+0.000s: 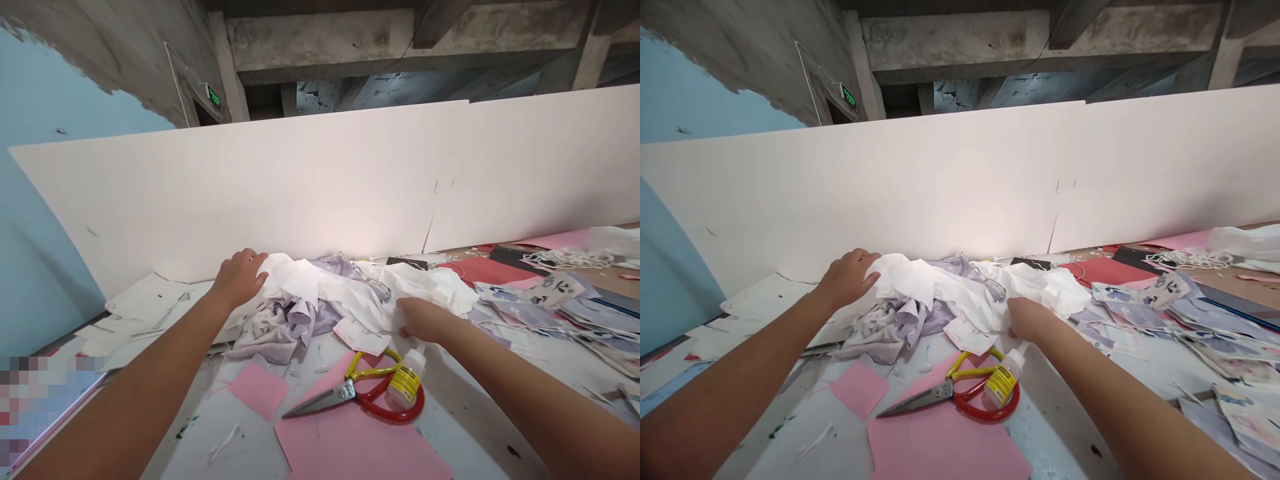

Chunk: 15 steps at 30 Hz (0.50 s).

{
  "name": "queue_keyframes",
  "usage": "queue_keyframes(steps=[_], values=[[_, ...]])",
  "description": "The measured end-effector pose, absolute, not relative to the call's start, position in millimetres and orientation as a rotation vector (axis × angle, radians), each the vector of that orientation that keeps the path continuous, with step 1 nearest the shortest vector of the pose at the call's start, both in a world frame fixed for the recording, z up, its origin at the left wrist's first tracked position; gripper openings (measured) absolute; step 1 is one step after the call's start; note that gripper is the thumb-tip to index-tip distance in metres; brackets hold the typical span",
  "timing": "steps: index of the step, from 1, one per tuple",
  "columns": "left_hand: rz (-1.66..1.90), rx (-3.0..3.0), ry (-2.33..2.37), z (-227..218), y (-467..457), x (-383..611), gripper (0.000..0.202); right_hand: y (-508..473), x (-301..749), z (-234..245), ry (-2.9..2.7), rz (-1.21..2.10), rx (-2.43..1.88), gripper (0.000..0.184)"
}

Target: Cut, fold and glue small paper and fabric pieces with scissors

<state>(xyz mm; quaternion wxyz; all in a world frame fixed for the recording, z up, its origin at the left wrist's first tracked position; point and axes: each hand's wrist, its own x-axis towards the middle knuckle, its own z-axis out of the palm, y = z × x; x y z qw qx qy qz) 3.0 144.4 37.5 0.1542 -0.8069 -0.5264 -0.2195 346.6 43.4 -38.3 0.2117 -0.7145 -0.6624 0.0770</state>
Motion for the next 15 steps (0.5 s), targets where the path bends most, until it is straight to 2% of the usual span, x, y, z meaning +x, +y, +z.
queue_keyframes(steps=[3, 7, 15], values=[[-0.542, -2.254, -1.336, 34, 133, 15, 0.038, 42, 346, -32, -1.83, 0.328, -2.074, 0.022], [-0.57, -2.177, -1.12, 30, 117, 30, 0.033, 40, 340, -13, -1.776, 0.396, -1.937, 0.009], [-0.728, -2.603, -0.947, 12, 73, 77, 0.028, 19, 307, 15, -1.637, 0.721, -1.432, 0.026]])
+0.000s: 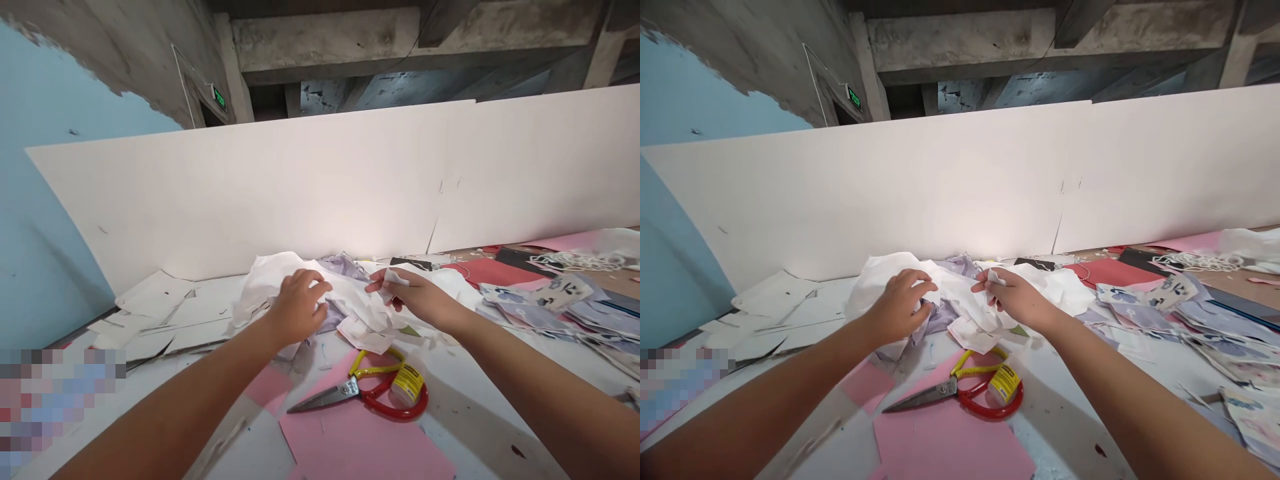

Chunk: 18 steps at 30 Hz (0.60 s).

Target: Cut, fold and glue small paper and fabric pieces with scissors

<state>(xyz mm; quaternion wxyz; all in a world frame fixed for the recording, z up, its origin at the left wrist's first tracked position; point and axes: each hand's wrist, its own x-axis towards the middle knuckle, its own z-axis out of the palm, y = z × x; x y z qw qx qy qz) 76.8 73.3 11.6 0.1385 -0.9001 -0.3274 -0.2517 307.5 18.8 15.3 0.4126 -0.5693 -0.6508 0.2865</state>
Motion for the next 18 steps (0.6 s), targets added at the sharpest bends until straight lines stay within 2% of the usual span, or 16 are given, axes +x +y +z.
queue_keyframes(steps=[3, 7, 10, 12, 14, 18], values=[[-1.027, -2.976, -1.055, 7, 59, 101, 0.032, 12, 299, 19, -1.556, 0.833, -1.268, 0.03], [-1.304, -3.48, -1.094, 7, 49, 131, 0.056, 7, 292, 16, -1.624, 0.913, -1.244, 0.047], [-1.384, -3.532, -1.073, 7, 51, 143, 0.038, 2, 290, 17, -1.77, 0.949, -1.257, 0.058], [-1.536, -3.374, -1.303, 6, 59, 143, 0.024, -2, 290, 21, -1.843, 0.92, -1.257, 0.059], [-1.632, -3.247, -1.573, 4, 68, 137, 0.021, -3, 292, 25, -1.859, 0.813, -1.263, 0.055], [-1.637, -3.239, -1.761, 1, 83, 117, 0.029, 6, 297, 22, -1.875, 0.27, -1.653, 0.037]])
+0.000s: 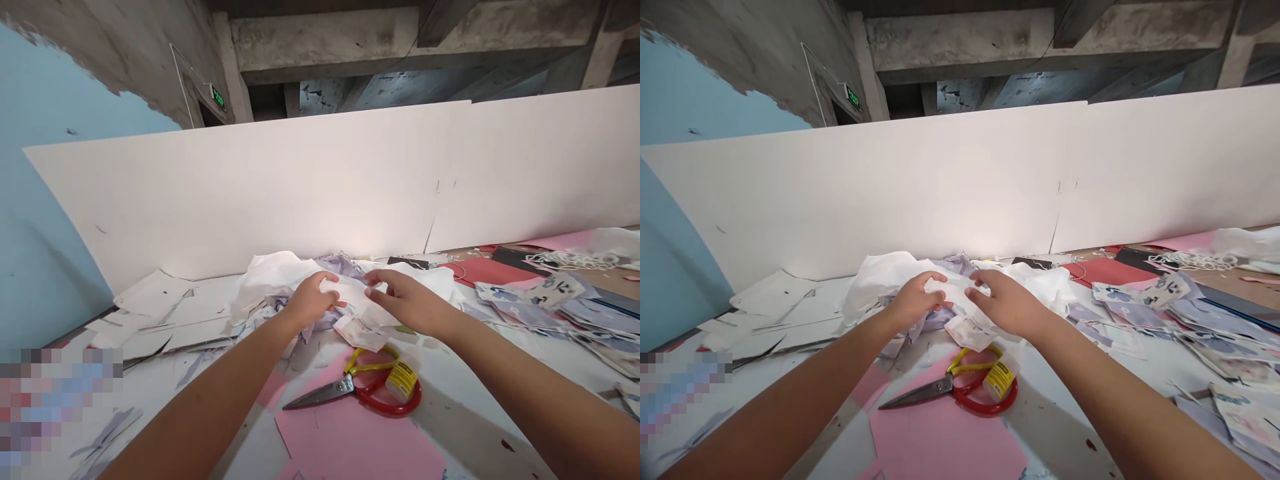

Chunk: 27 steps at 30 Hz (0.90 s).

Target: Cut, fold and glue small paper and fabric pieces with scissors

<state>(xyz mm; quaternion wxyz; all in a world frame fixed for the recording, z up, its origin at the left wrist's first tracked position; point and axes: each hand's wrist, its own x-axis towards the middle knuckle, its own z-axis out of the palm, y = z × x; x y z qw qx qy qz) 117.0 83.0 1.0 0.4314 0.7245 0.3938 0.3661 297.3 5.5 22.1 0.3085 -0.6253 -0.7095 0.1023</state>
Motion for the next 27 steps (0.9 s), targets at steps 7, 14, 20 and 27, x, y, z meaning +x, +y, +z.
queue_keyframes(steps=[7, 14, 20, 27], values=[[0.907, 1.698, 1.039, -6, 79, 93, 0.027, 28, 311, -9, -1.904, 0.169, -1.852, 0.046], [0.891, 1.697, 1.093, 0, 68, 79, 0.02, 31, 304, -17, -2.033, 0.099, -1.681, 0.027], [0.842, 1.721, 1.151, 16, 57, 52, 0.026, 22, 288, -10, -2.065, 0.034, -1.479, 0.024], [0.707, 1.679, 1.198, 12, 41, 9, 0.02, 10, 260, -13, -2.167, 0.152, -1.344, 0.024]])
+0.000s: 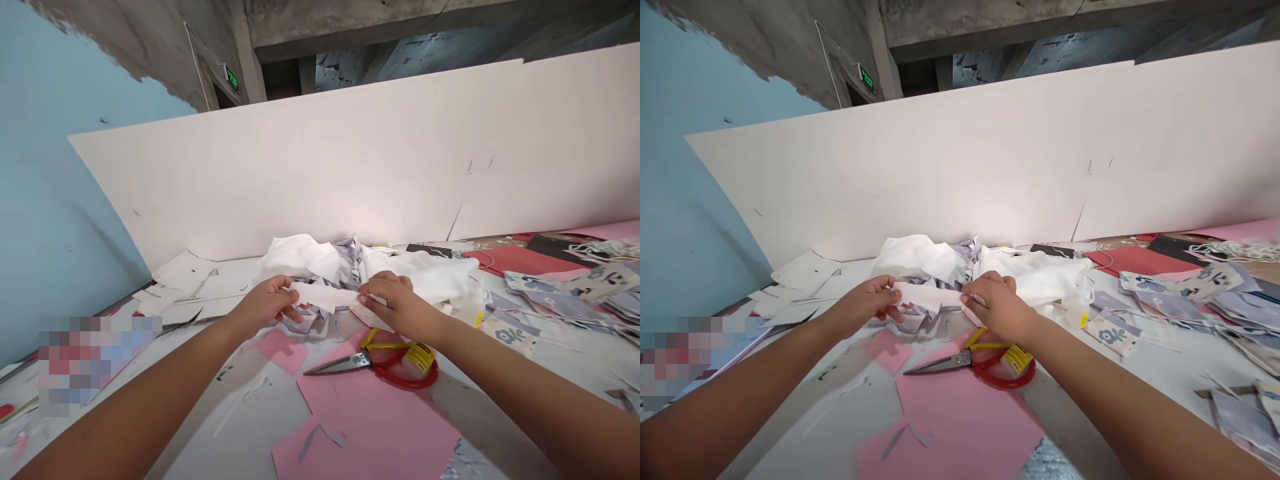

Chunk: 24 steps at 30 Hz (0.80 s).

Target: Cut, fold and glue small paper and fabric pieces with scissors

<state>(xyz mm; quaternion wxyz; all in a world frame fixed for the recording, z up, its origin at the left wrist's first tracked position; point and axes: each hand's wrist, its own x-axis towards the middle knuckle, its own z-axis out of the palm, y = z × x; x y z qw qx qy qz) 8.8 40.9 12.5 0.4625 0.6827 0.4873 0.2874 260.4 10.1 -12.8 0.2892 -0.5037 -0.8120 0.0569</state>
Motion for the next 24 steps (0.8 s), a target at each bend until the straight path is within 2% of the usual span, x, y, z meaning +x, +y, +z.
queue_keyframes(steps=[6, 12, 17, 24], values=[[0.631, 1.583, 1.241, -2, 23, -10, 0.019, 7, 238, -21, -2.301, 0.066, -1.292, 0.032], [0.682, 1.642, 1.417, -14, 18, -29, 0.021, 8, 216, -22, -2.471, 0.082, -1.184, 0.018], [0.682, 1.651, 1.527, -26, 22, -43, 0.02, 8, 187, -22, -2.538, 0.136, -1.182, 0.03], [0.678, 1.663, 1.515, -37, 28, -49, 0.019, 13, 170, -35, -2.51, 0.246, -1.317, 0.016]])
